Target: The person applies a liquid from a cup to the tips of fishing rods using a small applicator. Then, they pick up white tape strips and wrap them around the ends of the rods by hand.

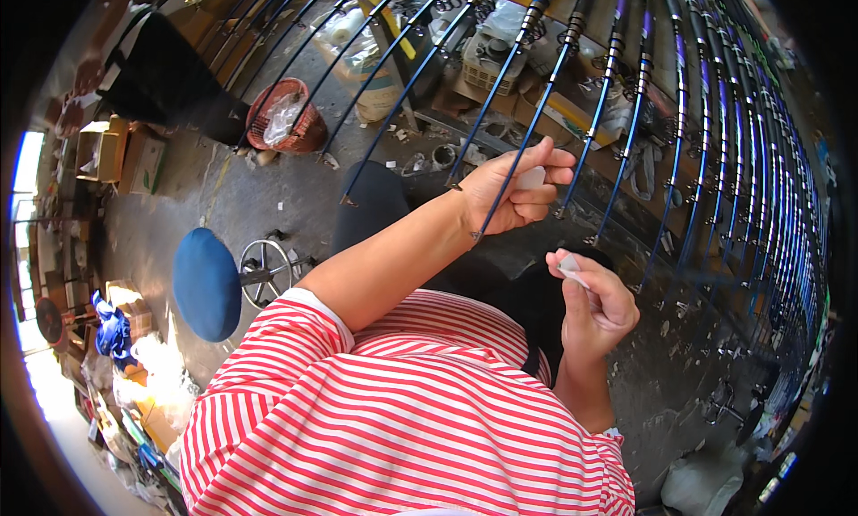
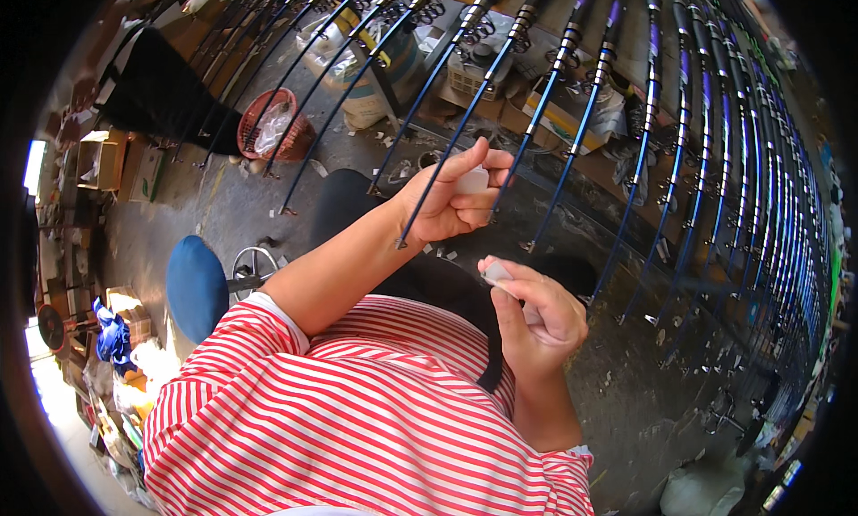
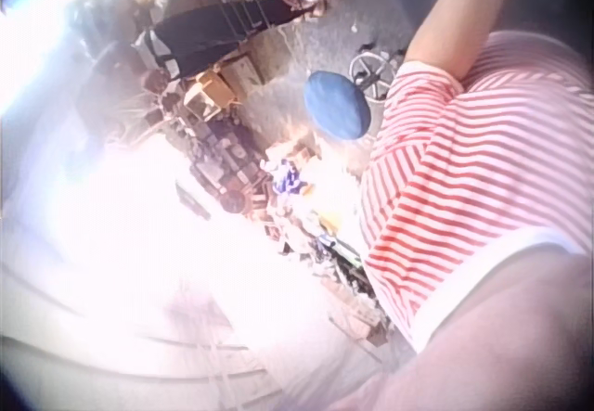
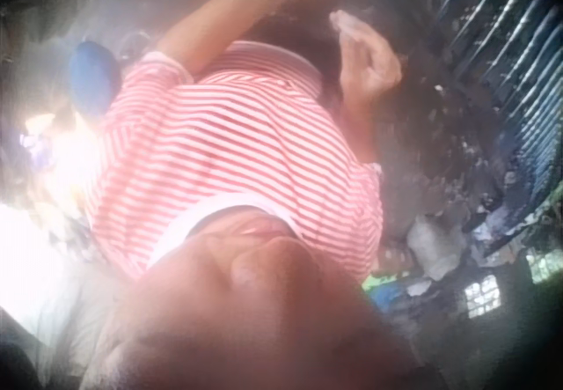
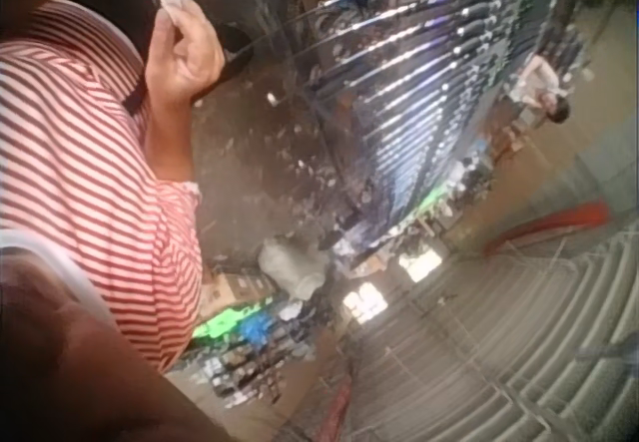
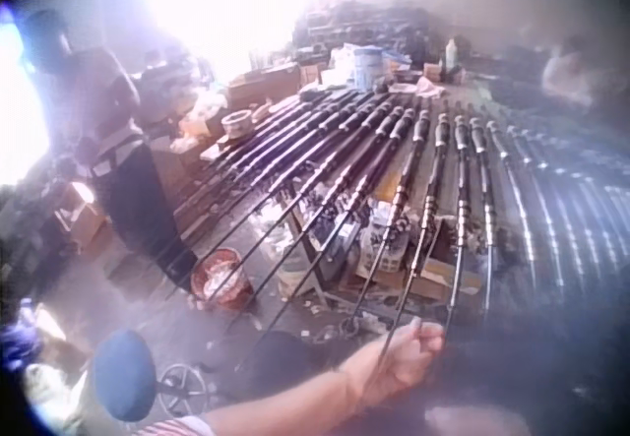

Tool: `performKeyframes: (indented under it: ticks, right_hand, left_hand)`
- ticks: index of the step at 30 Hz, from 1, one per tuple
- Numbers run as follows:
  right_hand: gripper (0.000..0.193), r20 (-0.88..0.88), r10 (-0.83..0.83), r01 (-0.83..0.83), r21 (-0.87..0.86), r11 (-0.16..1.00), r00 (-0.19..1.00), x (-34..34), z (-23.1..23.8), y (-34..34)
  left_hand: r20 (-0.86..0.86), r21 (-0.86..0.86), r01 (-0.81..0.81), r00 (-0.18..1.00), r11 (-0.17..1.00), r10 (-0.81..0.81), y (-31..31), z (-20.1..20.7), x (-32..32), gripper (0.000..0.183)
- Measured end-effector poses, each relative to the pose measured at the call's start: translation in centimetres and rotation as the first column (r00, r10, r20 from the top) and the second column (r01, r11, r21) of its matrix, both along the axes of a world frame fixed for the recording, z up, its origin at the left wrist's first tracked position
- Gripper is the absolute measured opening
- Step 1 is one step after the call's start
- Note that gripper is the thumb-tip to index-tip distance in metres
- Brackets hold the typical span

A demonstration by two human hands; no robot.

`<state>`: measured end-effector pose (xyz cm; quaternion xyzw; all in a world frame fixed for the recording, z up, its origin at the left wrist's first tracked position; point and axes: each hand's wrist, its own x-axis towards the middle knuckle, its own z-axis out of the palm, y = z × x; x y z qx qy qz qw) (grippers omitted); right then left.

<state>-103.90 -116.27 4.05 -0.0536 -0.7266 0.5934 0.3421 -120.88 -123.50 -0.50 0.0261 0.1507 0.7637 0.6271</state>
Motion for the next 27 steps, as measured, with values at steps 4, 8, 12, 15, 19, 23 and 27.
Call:
performKeyframes:
  ticks: [4, 8, 12, 15, 19, 23, 27]
  right_hand:
    - [0.007, -0.029, -0.063, 0.06, -0.088, 0.994, 0.998, -0.4, 0.2, 0.1]
    - [0.007, -0.012, -0.061, 0.061, -0.055, 0.997, 0.998, 0.3, 0.0, 0.3]
    - [0.008, -0.046, -0.082, 0.077, -0.1, 0.992, 0.996, 0.5, -0.1, 0.3]
    - [0.009, -0.014, -0.005, 0.003, -0.132, 0.991, 1.0, 0.4, -0.1, 0.3]
    - [0.009, 0.036, 0.143, -0.14, -0.077, 0.987, 0.989, 0.0, 0.0, 0.7]
    - [0.01, 0.071, 0.169, -0.167, -0.037, 0.985, 0.983, -0.3, 0.6, 0.6]
    - [0.01, 0.084, 0.176, -0.176, 0.003, 0.984, 0.981, -0.5, 0.6, 0.7]
  left_hand:
    - [-0.036, 0.138, 0.021, 0.999, 0.99, -0.016, 2.1, 1.5, 0.6, 0.036]
    - [-0.101, 0.229, 0.024, 0.995, 0.973, 0.0, 2.1, 1.2, 0.5, 0.024]
    - [-0.034, 0.276, 0.104, 0.995, 0.955, -0.099, 0.8, 0.7, 1.6, 0.016]
    - [-0.008, 0.321, 0.132, 0.991, 0.938, -0.136, -0.1, -0.1, 2.3, 0.02]
    - [0.02, 0.243, 0.11, 0.993, 0.964, -0.118, -1.1, -0.1, 2.8, 0.024]
    - [0.025, 0.242, 0.104, 0.993, 0.965, -0.113, -1.2, -0.2, 2.9, 0.021]
    - [0.024, 0.246, 0.108, 0.993, 0.963, -0.117, -1.2, -0.3, 2.9, 0.021]
